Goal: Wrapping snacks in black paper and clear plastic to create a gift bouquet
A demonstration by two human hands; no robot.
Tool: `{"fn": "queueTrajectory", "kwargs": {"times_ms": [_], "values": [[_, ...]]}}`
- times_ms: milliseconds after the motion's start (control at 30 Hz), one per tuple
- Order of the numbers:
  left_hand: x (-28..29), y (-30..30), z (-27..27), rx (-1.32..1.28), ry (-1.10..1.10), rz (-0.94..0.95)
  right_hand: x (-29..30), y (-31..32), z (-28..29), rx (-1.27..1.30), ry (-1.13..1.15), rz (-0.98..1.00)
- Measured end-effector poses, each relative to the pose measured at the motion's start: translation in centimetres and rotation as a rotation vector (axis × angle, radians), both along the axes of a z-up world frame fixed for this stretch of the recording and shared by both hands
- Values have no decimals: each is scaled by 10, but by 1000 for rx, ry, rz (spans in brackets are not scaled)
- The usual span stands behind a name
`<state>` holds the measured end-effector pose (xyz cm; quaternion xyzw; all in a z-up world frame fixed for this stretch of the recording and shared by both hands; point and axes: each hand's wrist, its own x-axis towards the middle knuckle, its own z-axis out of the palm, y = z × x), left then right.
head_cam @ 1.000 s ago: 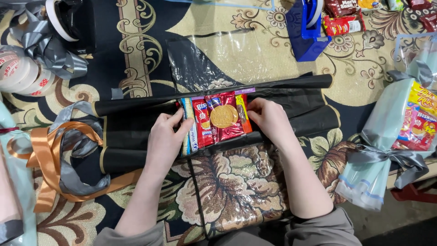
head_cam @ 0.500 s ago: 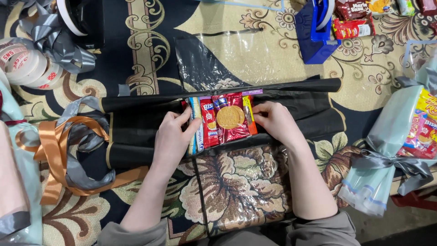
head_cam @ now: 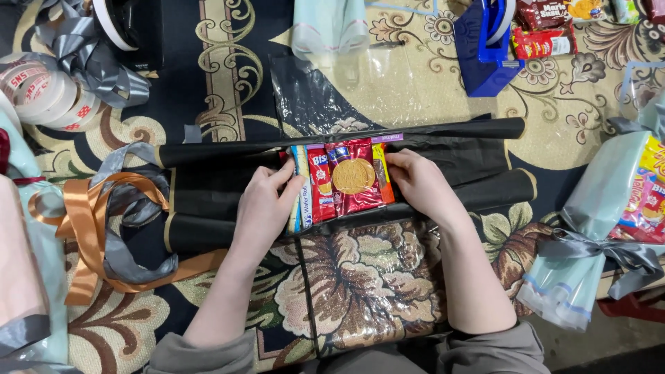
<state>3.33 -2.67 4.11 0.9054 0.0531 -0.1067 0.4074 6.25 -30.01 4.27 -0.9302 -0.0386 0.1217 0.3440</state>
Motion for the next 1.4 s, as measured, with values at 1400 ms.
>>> {"fn": "queueTrajectory", "kwargs": {"times_ms": [1400], "values": [[-3,7,9,-187,203,-79,-4,-14,-1,-290,134,-75]]}}
